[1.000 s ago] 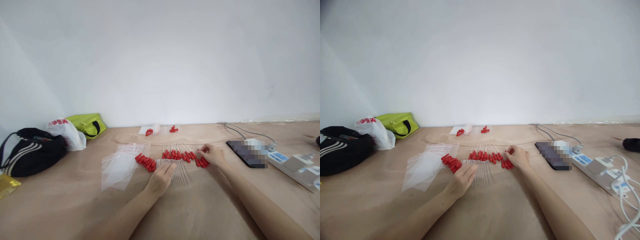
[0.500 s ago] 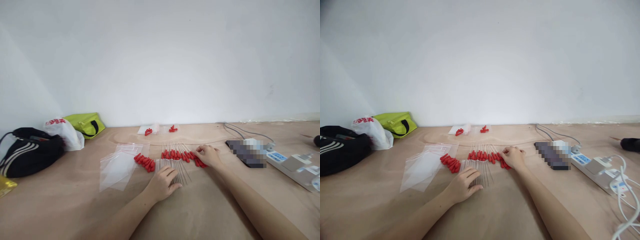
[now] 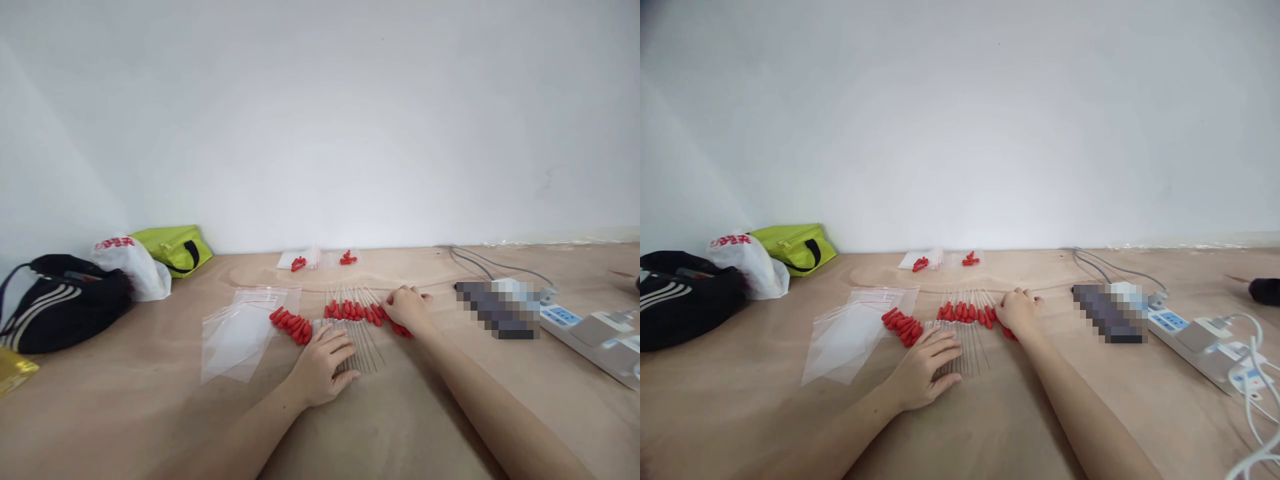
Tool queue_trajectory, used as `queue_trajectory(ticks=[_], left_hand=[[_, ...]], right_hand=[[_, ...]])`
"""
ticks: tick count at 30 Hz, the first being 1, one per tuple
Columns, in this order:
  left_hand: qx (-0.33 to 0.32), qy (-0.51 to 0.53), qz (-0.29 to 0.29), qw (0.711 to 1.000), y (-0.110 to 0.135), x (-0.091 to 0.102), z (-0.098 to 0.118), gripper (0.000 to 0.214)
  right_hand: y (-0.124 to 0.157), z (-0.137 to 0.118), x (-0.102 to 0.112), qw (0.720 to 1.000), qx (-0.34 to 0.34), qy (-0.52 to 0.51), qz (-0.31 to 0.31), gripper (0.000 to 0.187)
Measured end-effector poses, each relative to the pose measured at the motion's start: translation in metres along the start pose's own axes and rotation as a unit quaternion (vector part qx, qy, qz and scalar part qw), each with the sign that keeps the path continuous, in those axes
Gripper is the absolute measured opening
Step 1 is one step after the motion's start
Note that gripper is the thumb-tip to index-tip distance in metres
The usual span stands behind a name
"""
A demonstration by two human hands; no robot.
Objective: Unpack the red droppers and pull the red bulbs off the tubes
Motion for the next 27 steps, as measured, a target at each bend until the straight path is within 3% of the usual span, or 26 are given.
queue_trajectory(ticks=[5,9,12,15,19,22,27], left_hand=[[-0.005,0.010,0.011,1.000,0.001,0.006,0.000,0.030],[-0.002,-0.013,0.059,0.998,0.005,0.013,-0.003,0.035],[0.032,-0.048,0.105,0.993,0.011,0.017,-0.009,0.039],[0.058,-0.086,0.140,0.985,0.016,0.023,-0.010,0.042],[0.010,-0.118,0.144,0.982,0.013,0.024,0.000,0.032],[-0.030,-0.114,0.130,0.984,0.010,0.020,0.010,0.023],[-0.026,-0.094,0.145,0.985,0.009,0.015,0.015,0.016]], right_hand=[[0.001,-0.001,0.004,1.000,-0.009,-0.003,0.011,0.023],[0.007,-0.003,0.018,0.998,-0.006,-0.030,0.056,0.025],[0.027,-0.008,0.029,0.988,0.064,-0.083,0.113,0.024],[0.062,-0.017,0.034,0.961,0.188,-0.138,0.149,0.020],[0.103,-0.027,0.034,0.911,0.315,-0.186,0.191,0.017],[0.116,-0.037,0.033,0.887,0.362,-0.208,0.199,0.013],[0.119,-0.051,0.031,0.868,0.398,-0.226,0.190,0.010]])
Point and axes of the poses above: each hand's wrist, its own y-axis away from the middle knuckle, its own x-axis out of the back of the hand, z = x × y, the point moved 5 cm from there along -y, towards the middle knuckle, and after that the axes turned 1 degree about -x, right-handed, at the moved point
